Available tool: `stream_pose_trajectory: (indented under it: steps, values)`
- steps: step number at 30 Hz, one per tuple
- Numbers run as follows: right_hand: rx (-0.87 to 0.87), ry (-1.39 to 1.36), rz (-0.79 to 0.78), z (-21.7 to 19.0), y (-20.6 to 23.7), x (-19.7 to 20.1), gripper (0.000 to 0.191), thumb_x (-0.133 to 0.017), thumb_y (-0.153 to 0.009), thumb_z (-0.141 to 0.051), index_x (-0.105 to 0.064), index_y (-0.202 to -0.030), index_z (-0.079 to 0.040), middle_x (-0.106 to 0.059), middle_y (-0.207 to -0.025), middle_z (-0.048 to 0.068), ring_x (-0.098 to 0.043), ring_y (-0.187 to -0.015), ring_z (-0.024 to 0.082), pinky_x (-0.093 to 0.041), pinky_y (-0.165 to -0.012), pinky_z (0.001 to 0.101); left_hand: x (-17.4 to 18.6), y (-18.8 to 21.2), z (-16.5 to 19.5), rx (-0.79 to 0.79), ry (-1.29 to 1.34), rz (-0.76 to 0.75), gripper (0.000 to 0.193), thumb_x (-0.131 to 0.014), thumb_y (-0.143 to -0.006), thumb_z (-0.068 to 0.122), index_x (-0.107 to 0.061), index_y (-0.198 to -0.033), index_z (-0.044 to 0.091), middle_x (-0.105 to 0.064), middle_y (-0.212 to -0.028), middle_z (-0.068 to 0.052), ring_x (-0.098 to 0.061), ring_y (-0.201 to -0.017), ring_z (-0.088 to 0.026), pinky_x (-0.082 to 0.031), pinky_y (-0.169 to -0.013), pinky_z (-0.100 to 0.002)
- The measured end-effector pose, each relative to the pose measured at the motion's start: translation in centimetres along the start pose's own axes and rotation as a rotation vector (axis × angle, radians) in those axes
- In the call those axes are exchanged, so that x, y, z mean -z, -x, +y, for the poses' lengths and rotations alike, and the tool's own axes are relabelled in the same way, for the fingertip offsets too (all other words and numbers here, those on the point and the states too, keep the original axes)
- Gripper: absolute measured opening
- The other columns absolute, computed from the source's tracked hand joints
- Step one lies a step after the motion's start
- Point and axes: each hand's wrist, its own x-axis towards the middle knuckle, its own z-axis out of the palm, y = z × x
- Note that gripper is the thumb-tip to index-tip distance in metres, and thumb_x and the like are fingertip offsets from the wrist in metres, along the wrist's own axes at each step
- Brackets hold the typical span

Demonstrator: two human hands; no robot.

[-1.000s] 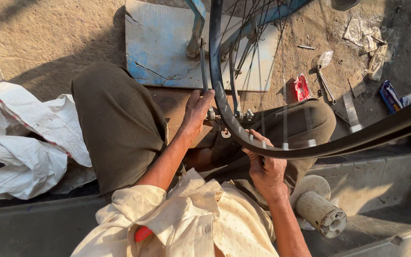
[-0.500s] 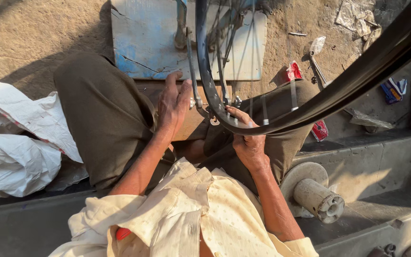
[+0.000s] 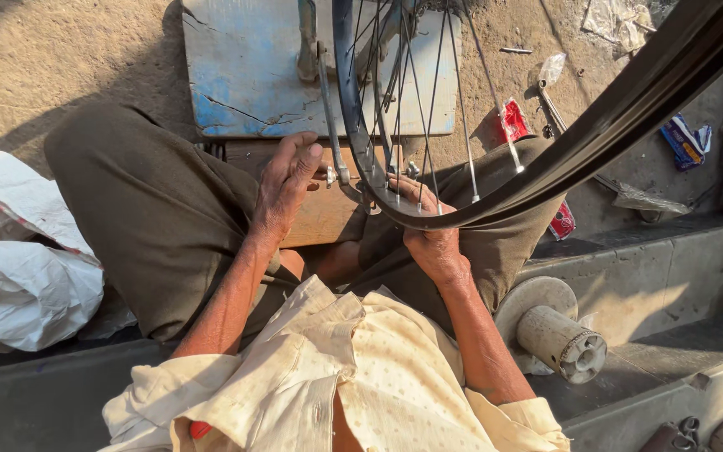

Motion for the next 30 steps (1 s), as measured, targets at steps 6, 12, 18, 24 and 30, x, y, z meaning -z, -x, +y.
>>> stream_pose_trajectory:
  steps: [6,12,18,24,30]
  values:
    - [0.005,0.020,0.014,-0.2,0.3,-0.4,0.048,-0.055,-0.087,0.021,-0.066,-0.127,-0.003,-0.071,-0.130,0.014,-0.070,-0.124,0.031,-0.054,-0.106,0.0358,1.4,-0.2,1.0,-0.145,0.376,-0.019,0.059,-0.057,-0.104,0.050,-0.055,-0.138,0.003,-0.077,-0.098,-0.012,-0.076,-0.094,-0.022,-0.061,-0.088,-0.034]
    - [-0.017,0.043,0.025,-0.6,0.5,-0.7,0.047,-0.058,-0.087,0.019,-0.067,-0.128,-0.004,-0.071,-0.130,0.014,-0.071,-0.122,0.029,-0.056,-0.102,0.0358,1.2,0.1,1.3,-0.082,-0.005,0.004,0.057,-0.051,-0.106,0.050,-0.057,-0.135,0.002,-0.077,-0.098,-0.013,-0.076,-0.092,-0.018,-0.059,-0.081,-0.033]
    - [-0.029,0.089,0.012,-0.4,0.6,-0.6,0.051,-0.066,-0.082,0.017,-0.066,-0.128,-0.004,-0.071,-0.128,0.013,-0.071,-0.121,0.030,-0.057,-0.100,0.0347,1.6,-0.7,1.0,-0.186,0.356,0.034,0.058,-0.051,-0.108,0.050,-0.058,-0.135,-0.001,-0.074,-0.093,-0.014,-0.077,-0.085,-0.021,-0.065,-0.079,-0.036]
    - [-0.001,0.087,0.036,0.1,0.8,-0.9,0.052,-0.067,-0.082,0.017,-0.065,-0.130,-0.005,-0.070,-0.130,0.013,-0.072,-0.120,0.030,-0.058,-0.099,0.0352,0.7,-1.1,0.0,-0.128,0.234,-0.035,0.058,-0.055,-0.105,0.050,-0.059,-0.134,-0.001,-0.078,-0.090,-0.016,-0.078,-0.088,-0.020,-0.064,-0.082,-0.033]
    - [0.044,0.150,0.038,-0.9,0.9,-0.4,0.048,-0.074,-0.084,0.008,-0.065,-0.128,-0.005,-0.071,-0.128,0.014,-0.071,-0.118,0.033,-0.059,-0.095,0.0377,1.1,-1.7,-0.4,-0.145,0.217,0.091,0.069,-0.062,-0.100,0.058,-0.056,-0.137,-0.001,-0.076,-0.099,-0.015,-0.076,-0.092,-0.021,-0.059,-0.084,-0.036]
